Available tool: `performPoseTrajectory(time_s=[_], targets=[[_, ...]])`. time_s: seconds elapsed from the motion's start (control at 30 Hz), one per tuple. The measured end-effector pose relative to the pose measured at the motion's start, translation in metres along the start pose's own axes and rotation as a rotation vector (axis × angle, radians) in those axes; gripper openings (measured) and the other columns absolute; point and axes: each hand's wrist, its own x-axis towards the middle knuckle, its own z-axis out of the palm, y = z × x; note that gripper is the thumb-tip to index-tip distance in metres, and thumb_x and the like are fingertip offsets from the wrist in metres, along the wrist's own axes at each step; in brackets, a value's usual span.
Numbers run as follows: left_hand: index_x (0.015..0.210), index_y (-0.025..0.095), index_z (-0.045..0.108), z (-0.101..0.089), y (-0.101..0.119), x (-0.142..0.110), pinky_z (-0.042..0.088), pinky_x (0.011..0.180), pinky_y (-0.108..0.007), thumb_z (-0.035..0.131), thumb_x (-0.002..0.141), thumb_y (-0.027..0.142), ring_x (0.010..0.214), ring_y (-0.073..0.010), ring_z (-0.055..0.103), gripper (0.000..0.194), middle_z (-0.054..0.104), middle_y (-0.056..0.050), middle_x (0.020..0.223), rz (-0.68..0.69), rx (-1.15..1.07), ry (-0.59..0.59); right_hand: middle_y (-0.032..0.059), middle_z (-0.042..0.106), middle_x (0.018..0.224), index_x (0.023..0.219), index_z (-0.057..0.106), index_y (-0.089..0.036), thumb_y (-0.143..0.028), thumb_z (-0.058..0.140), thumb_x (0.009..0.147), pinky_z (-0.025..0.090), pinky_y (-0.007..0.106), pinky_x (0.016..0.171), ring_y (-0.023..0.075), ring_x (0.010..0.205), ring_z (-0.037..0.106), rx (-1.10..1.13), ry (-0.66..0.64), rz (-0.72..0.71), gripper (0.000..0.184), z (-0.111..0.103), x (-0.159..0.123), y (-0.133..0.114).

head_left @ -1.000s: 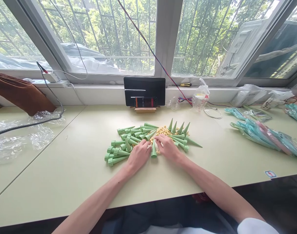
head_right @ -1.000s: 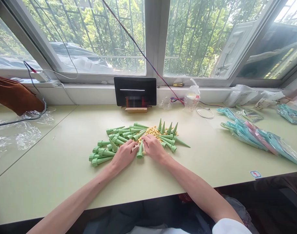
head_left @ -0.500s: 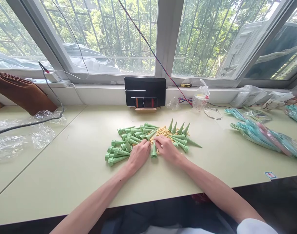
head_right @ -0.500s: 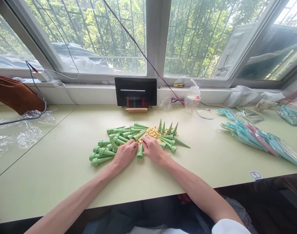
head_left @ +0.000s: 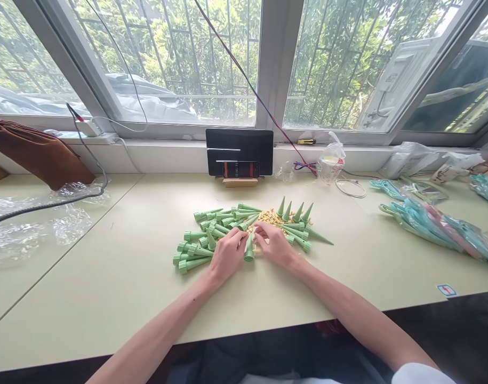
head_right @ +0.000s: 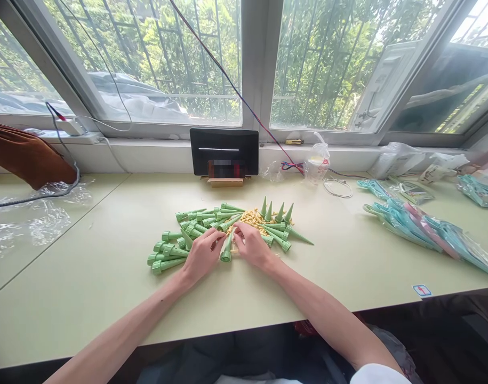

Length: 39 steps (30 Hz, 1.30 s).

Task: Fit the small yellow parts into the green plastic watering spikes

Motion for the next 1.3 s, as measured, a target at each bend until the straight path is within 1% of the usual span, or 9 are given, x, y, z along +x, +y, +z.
performPoseTrajectory(time_s=[0.13, 0.3, 0.47, 0.6, 0.77, 0.9, 1.07, 1.2, 1.3], targets=[[0.087, 0.019, 0.066, 0.000, 0.001, 0.001, 0.041, 0.058, -0.023, 0.051, 0.094, 0.018, 0.060, -0.0112, 0.053, 0.017, 0.061, -0.001, 0.080, -0.004, -0.102, 0.008, 0.0063, 0.067, 0.095, 0.122, 0.053, -0.019, -0.015, 0.049, 0.093, 0.058, 0.034, 0.080, 0.0177, 0.084, 0.068, 0.044, -0.013, -0.007, 0.029, 0.000, -0.001, -0.001], [0.087, 0.018, 0.066, 0.000, 0.000, 0.002, 0.040, 0.056, -0.022, 0.053, 0.093, 0.016, 0.058, -0.0103, 0.050, 0.015, 0.060, 0.000, 0.078, -0.011, -0.162, 0.015, 0.0089, 0.068, 0.104, 0.115, 0.060, -0.021, -0.019, 0.048, 0.096, 0.056, 0.035, 0.079, 0.0208, 0.092, 0.066, -0.046, -0.008, -0.048, 0.023, -0.001, 0.000, -0.003], [0.088, 0.019, 0.067, 0.000, 0.001, 0.003, 0.041, 0.057, -0.023, 0.054, 0.093, 0.017, 0.057, -0.0103, 0.048, 0.014, 0.061, 0.000, 0.078, 0.005, -0.175, 0.035, 0.0067, 0.067, 0.090, 0.105, 0.065, -0.020, -0.025, 0.045, 0.099, 0.053, 0.032, 0.071, 0.0183, 0.077, 0.063, -0.050, 0.028, -0.045, 0.022, -0.003, 0.003, -0.008], [0.087, 0.019, 0.067, -0.001, 0.002, 0.003, 0.040, 0.056, -0.023, 0.054, 0.093, 0.018, 0.057, -0.0100, 0.047, 0.014, 0.061, 0.000, 0.078, 0.009, -0.188, 0.048, 0.0069, 0.067, 0.093, 0.102, 0.066, -0.020, -0.027, 0.050, 0.098, 0.052, 0.031, 0.071, 0.0180, 0.079, 0.062, -0.026, 0.073, -0.050, 0.018, -0.004, 0.004, -0.008], [0.088, 0.019, 0.067, -0.001, 0.003, 0.003, 0.041, 0.056, -0.023, 0.052, 0.095, 0.022, 0.058, -0.0102, 0.047, 0.016, 0.060, -0.001, 0.078, -0.018, -0.222, 0.034, 0.0065, 0.066, 0.092, 0.097, 0.063, -0.019, -0.026, 0.051, 0.096, 0.050, 0.030, 0.071, 0.0178, 0.079, 0.060, -0.001, 0.078, -0.027, 0.014, -0.004, 0.003, -0.009], [0.095, 0.020, 0.066, -0.001, 0.005, 0.003, 0.045, 0.057, -0.023, 0.052, 0.095, 0.026, 0.060, -0.0106, 0.053, 0.016, 0.060, -0.001, 0.081, -0.049, -0.280, 0.013, 0.0058, 0.064, 0.088, 0.094, 0.059, -0.019, -0.029, 0.047, 0.098, 0.049, 0.030, 0.069, 0.0175, 0.075, 0.058, 0.016, 0.096, 0.010, 0.016, -0.005, 0.003, -0.011], [0.100, 0.020, 0.065, -0.002, 0.008, 0.003, 0.052, 0.059, -0.023, 0.054, 0.094, 0.029, 0.063, -0.0109, 0.060, 0.016, 0.061, -0.003, 0.086, -0.072, -0.393, -0.018, 0.0033, 0.060, 0.079, 0.094, 0.055, -0.019, -0.034, 0.043, 0.100, 0.047, 0.028, 0.061, 0.0157, 0.066, 0.055, 0.026, 0.142, 0.066, 0.020, -0.008, 0.004, -0.011], [0.098, 0.018, 0.066, -0.005, 0.011, 0.003, 0.053, 0.061, -0.023, 0.056, 0.093, 0.028, 0.071, -0.0125, 0.062, 0.015, 0.061, -0.003, 0.086, -0.041, -0.389, -0.032, 0.0023, 0.057, 0.077, 0.092, 0.054, -0.020, -0.035, 0.042, 0.100, 0.046, 0.027, 0.061, 0.0149, 0.064, 0.054, 0.019, 0.182, 0.061, 0.020, -0.009, 0.005, -0.010], [0.097, 0.018, 0.066, -0.008, 0.012, 0.003, 0.050, 0.058, -0.022, 0.056, 0.092, 0.029, 0.067, -0.0110, 0.058, 0.016, 0.060, -0.003, 0.087, -0.030, -0.353, -0.059, 0.0026, 0.058, 0.078, 0.093, 0.054, -0.019, -0.034, 0.043, 0.099, 0.047, 0.027, 0.062, 0.0146, 0.064, 0.054, 0.010, 0.211, 0.050, 0.020, -0.009, 0.006, -0.009]])
